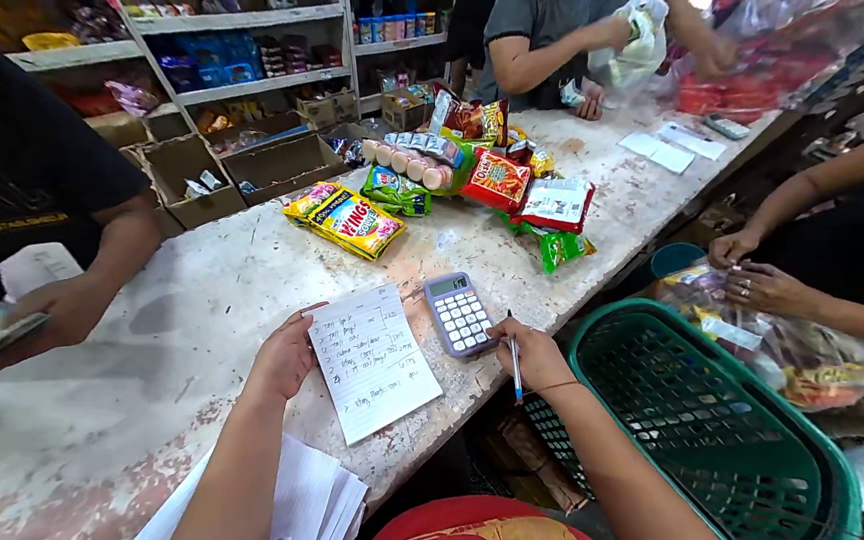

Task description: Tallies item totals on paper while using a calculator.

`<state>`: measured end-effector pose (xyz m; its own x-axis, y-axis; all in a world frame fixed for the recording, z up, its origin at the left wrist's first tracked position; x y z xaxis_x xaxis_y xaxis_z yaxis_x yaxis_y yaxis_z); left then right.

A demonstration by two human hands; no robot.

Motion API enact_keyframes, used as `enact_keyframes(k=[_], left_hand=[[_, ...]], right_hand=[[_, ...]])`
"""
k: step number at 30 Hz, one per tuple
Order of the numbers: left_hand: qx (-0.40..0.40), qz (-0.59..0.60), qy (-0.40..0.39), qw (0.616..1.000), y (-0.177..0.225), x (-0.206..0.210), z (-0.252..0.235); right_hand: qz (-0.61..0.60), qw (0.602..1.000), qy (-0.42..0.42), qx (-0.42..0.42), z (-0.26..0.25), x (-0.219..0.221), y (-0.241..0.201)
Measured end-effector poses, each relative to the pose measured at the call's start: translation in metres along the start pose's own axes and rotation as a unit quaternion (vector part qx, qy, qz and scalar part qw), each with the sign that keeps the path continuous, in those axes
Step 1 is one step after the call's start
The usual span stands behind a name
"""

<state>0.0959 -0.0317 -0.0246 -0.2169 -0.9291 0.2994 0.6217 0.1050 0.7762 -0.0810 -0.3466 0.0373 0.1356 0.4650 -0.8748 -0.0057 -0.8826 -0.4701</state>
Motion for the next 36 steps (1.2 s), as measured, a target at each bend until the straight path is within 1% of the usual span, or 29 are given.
enact_keyframes(k=[3, 4, 7, 8, 9, 11, 12, 14, 16, 20, 23, 26, 27, 28, 30, 31, 34, 36], left_hand=[[0.001, 0.004, 0.003, 1.0, 0.001, 0.001, 0.0], [0.001, 0.006, 0.001, 1.0, 0.001, 0.001, 0.0], [0.0, 0.006, -0.005, 1.0, 0.001, 0.002, -0.003], [0.0, 0.005, -0.003, 1.0, 0.001, 0.0, -0.004], [0.002, 0.002, 0.003, 1.0, -0.001, -0.002, -0.003], [0.013, -0.014, 0.016, 1.0, -0.002, -0.006, 0.002], [0.024, -0.021, 0.017, 0.999, 0.0, -0.005, 0.003], [0.041, -0.019, 0.006, 0.999, 0.002, -0.001, 0.003], [0.037, -0.016, -0.007, 0.999, 0.001, -0.002, 0.001], [0.022, -0.003, -0.015, 1.0, -0.004, -0.005, -0.004], [0.027, 0.006, -0.007, 1.0, -0.004, -0.007, -0.007], [0.029, -0.007, 0.006, 1.0, -0.005, -0.007, -0.002], [0.029, -0.008, 0.009, 1.0, -0.004, -0.006, 0.0], [0.03, -0.009, 0.01, 0.999, -0.002, -0.005, 0.002], [0.032, -0.006, 0.011, 0.999, 0.0, -0.004, 0.003], [0.035, -0.007, 0.013, 0.999, 0.001, -0.004, 0.003], [0.044, -0.02, 0.036, 0.998, 0.003, -0.009, 0.001], [0.049, -0.041, 0.057, 0.996, 0.005, -0.01, 0.002]], right_hand=[[-0.029, 0.999, -0.029, 0.018, -0.01, -0.004, 0.002], [-0.034, 0.999, -0.025, 0.013, -0.015, -0.005, -0.002], [-0.05, 0.997, 0.004, -0.053, -0.03, 0.003, -0.029], [-0.049, 0.997, -0.009, -0.066, -0.035, 0.012, -0.037], [-0.042, 0.996, -0.041, -0.063, -0.038, 0.023, -0.042], [-0.033, 0.994, -0.102, -0.038, -0.041, 0.042, -0.047], [-0.027, 0.993, -0.112, -0.026, -0.041, 0.042, -0.047], [-0.025, 0.994, -0.106, -0.017, -0.037, 0.032, -0.049], [-0.021, 0.995, -0.096, -0.021, -0.024, 0.027, -0.056], [0.003, 0.993, -0.103, -0.049, -0.001, 0.041, -0.054], [-0.002, 0.996, -0.052, -0.072, 0.004, 0.033, -0.055], [-0.024, 0.995, -0.073, -0.069, 0.007, 0.034, -0.054], [-0.04, 0.995, -0.054, -0.071, 0.008, 0.028, -0.053], [-0.054, 0.995, -0.004, -0.08, 0.01, 0.019, -0.051], [-0.054, 0.987, 0.124, -0.091, 0.018, 0.001, -0.038], [-0.045, 0.983, 0.155, -0.083, 0.021, -0.004, -0.027], [-0.042, 0.986, 0.156, -0.051, 0.025, -0.001, -0.001], [-0.049, 0.983, 0.165, -0.06, 0.029, 0.002, 0.003]])
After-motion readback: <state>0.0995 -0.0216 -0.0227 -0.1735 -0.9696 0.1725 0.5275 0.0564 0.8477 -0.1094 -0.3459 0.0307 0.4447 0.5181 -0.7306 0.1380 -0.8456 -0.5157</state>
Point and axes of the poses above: each hand's wrist, its own z-axis away from the middle knuckle, its own x-axis out of the palm, y = z × x, the point moved 10 cm from there along -z, towards the middle knuckle, and after that the axes turned 12 degrees about -x, right-handed, at the moved point
